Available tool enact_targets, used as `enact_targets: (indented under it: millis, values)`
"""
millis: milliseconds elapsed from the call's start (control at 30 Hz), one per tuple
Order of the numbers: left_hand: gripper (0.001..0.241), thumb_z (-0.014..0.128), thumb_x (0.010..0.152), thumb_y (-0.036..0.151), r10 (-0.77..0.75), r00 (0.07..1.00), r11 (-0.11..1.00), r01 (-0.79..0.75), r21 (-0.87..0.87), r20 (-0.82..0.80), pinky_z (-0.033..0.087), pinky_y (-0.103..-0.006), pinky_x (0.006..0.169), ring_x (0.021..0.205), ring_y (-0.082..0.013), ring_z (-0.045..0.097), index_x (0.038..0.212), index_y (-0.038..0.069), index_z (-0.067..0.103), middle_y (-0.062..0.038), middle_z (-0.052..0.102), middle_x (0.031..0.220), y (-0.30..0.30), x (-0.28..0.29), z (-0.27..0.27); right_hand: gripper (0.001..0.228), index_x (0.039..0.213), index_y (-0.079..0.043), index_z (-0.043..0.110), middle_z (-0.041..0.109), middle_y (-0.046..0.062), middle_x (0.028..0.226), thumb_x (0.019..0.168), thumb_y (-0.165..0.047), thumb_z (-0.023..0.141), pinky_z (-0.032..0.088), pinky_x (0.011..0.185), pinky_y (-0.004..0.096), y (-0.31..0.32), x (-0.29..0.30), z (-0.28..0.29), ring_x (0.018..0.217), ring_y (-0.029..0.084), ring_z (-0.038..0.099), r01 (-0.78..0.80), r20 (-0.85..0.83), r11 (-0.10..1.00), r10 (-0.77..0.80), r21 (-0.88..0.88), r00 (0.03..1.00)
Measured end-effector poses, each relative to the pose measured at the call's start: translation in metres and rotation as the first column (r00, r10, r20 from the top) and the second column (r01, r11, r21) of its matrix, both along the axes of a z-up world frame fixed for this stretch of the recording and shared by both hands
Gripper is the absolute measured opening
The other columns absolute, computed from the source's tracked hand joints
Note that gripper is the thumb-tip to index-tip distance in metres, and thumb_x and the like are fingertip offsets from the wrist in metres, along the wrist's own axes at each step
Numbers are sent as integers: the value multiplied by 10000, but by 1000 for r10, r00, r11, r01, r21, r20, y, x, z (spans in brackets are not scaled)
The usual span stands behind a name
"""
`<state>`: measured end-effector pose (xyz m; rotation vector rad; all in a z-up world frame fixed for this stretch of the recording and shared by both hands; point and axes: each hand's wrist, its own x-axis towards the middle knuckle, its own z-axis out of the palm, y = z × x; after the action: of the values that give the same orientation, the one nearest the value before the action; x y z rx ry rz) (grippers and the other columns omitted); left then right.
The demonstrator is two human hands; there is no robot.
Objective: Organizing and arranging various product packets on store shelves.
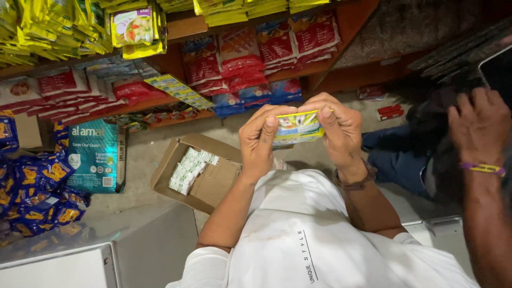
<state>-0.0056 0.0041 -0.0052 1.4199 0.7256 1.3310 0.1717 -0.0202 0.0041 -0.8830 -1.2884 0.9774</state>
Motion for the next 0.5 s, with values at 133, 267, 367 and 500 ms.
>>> enact_targets:
  millis: [133, 267, 367, 500]
  values:
    - [462, 482, 1140, 358, -39, 998, 999, 40, -7, 47, 509, -294, 959, 1049, -166, 646, 1192, -36, 717, -105, 705, 1134, 5, -1, -5, 443, 1110, 54, 718, 672, 110, 1059, 1139, -342, 523, 494, 844, 262, 0, -2, -1, 953, 133, 616, 39, 16, 999, -39, -12, 999]
    - [498, 575, 1075, 427, -79, 991, 997, 80, -3, 109, 502, -303, 1038, 1128, -159, 644, 1272, -22, 661, -87, 671, 1203, 12, 2, -3, 436, 1109, 57, 717, 671, 105, 1066, 1138, -339, 535, 497, 861, 261, 0, -3, -1, 968, 134, 619, 91, 23, 996, -91, -9, 996]
    - [473, 753, 942, 330, -146, 987, 982, 152, -110, 65, 537, -300, 968, 1056, -130, 665, 1252, -12, 646, -66, 699, 1146, 15, 7, -38, 451, 1094, 58, 714, 673, 102, 1065, 1136, -355, 540, 493, 870, 261, 3, -6, 3, 975, 136, 619, 112, 71, 993, -113, 19, 991]
    - [337, 822, 894, 160, -183, 983, 958, 178, -227, -2, 575, -294, 882, 965, -106, 694, 1164, -8, 708, -56, 759, 1067, 14, 11, -78, 456, 1091, 57, 708, 681, 97, 1049, 1131, -364, 538, 504, 857, 256, 7, -10, -1, 953, 123, 628, 200, 80, 980, -200, 7, 977]
